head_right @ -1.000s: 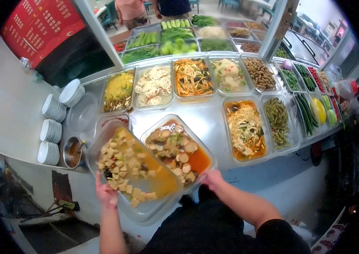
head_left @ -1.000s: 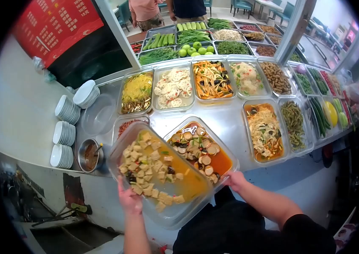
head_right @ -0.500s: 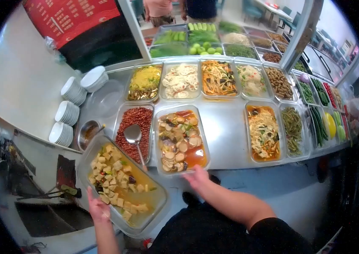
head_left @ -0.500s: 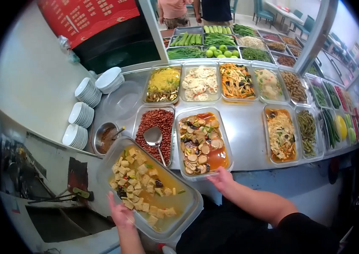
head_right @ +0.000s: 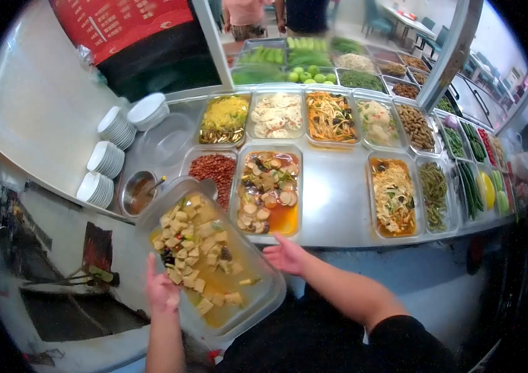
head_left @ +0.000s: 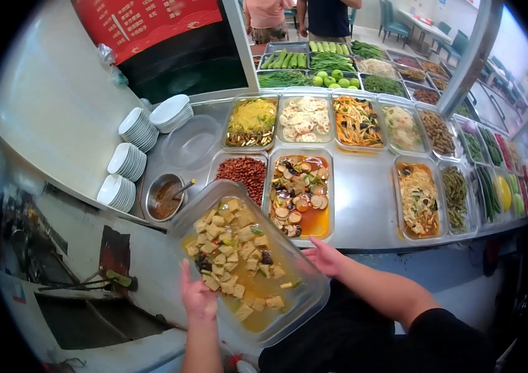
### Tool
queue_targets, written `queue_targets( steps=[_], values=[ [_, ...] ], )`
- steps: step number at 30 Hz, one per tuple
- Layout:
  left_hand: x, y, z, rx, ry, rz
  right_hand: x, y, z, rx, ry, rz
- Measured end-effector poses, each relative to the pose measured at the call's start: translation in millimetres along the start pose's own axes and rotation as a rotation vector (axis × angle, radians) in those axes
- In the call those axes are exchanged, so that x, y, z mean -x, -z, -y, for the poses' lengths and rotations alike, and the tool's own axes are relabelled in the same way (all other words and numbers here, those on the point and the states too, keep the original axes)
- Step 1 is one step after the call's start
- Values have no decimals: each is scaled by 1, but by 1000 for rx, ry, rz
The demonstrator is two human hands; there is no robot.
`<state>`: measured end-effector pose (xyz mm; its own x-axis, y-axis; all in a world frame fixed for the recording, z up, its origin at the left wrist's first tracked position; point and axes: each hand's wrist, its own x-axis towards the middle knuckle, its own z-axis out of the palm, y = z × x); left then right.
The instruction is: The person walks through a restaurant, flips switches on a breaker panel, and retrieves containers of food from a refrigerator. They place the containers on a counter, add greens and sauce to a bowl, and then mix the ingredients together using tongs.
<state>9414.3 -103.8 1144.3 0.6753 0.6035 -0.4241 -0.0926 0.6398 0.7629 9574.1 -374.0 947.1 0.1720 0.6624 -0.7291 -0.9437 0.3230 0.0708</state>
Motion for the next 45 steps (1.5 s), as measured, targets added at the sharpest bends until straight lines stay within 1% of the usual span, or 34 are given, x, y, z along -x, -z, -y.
queue_targets(
  steps=[2, 3, 5, 6, 7, 8, 9, 11, 13, 15, 16, 17, 18, 19, 20, 21, 23, 24, 25, 27, 30, 31, 33, 35, 37, 38, 39, 41, 42, 43, 44, 45],
  values=[
    [-12, -22, 17, -9, 20, 30, 55, -2, 5, -14, -186, 559],
    [-17, -34, 26, -21, 41, 52, 84, -10, 3, -18, -179, 557],
    [-29, -60, 46, 10, 66, 106, 136, -23, 4, 184, 52, 532],
    [-35, -74, 57, -38, 98, 146, 148, -19, 9, 178, 72, 526],
    [-40, -90, 68, -88, 132, 188, 160, -13, 15, 332, 184, 406],
    [-44, -109, 82, -55, 136, 254, 169, -5, 21, 479, 292, 278],
    [-51, -121, 97, -59, 155, 271, 176, 6, 24, 466, 310, 264],
    [-64, -146, 129, -111, 221, 375, 185, 34, 25, 363, 457, 194],
    [-67, -169, 157, -165, 276, 407, 194, 59, 32, 335, 516, 164],
    [-77, -186, 191, -472, 378, 406, 201, 81, 38, 310, 565, 141],
    [-86, -185, 213, -556, 330, 499, 205, 91, 42, 257, 581, 129],
    [-85, -194, 225, -558, 332, 506, 208, 100, 47, 206, 594, 119],
    [-82, -203, 238, -690, 318, 504, 210, 108, 52, 203, 599, 119],
    [-82, -210, 249, -823, 301, 498, 212, 115, 57, 172, 584, 69],
    [-89, -211, 262, -1049, 185, 546, 213, 122, 61, 140, 567, 18],
    [-98, -209, 277, -1050, 183, 548, 211, 128, 66, 139, 569, 21],
    [-112, -207, 303, -1631, -272, 586, 206, 142, 76, 74, 553, 36],
    [-117, -208, 312, -1604, -318, 602, 203, 147, 82, 76, 551, 37],
    [-120, -208, 320, -1604, -320, 597, 199, 150, 90, 81, 528, 39],
    [-123, -219, 328, -1816, -507, 515, 186, 158, 104, 92, 502, 47],
    [-139, -234, 328, -1788, -533, 476, 164, 165, 121, 113, 475, 195],
    [-145, -239, 328, -1789, -532, 467, 158, 165, 126, 117, 469, 198],
    [-151, -255, 324, -1874, -335, 351, 151, 155, 135, -37, 416, 119],
    [-161, -263, 324, -1926, -356, 355, 133, 166, 142, -69, 386, 135],
    [-171, -269, 326, -1848, -393, 392, 111, 180, 142, -258, 241, 36],
    [-167, -278, 325, -1862, -405, 345, 110, 175, 139, -230, 257, -80],
    [-172, -275, 335, -1859, -403, 318, 106, 177, 140, -211, 243, -76],
    [-184, -257, 352, -1975, -608, 337, 92, 180, 138, -318, 213, -243],
    [-186, -262, 351, -1956, -514, 331, 82, 198, 135, -306, 169, -209],
    [-189, -267, 350, -1933, -424, 304, 84, 193, 136, -364, 186, -242],
    [-189, -267, 348, -1851, -429, 307, 91, 187, 135, -414, 197, -274],
    [-187, -265, 347, -1793, -472, 248, 97, 189, 135, -416, 166, -169]
  ],
)
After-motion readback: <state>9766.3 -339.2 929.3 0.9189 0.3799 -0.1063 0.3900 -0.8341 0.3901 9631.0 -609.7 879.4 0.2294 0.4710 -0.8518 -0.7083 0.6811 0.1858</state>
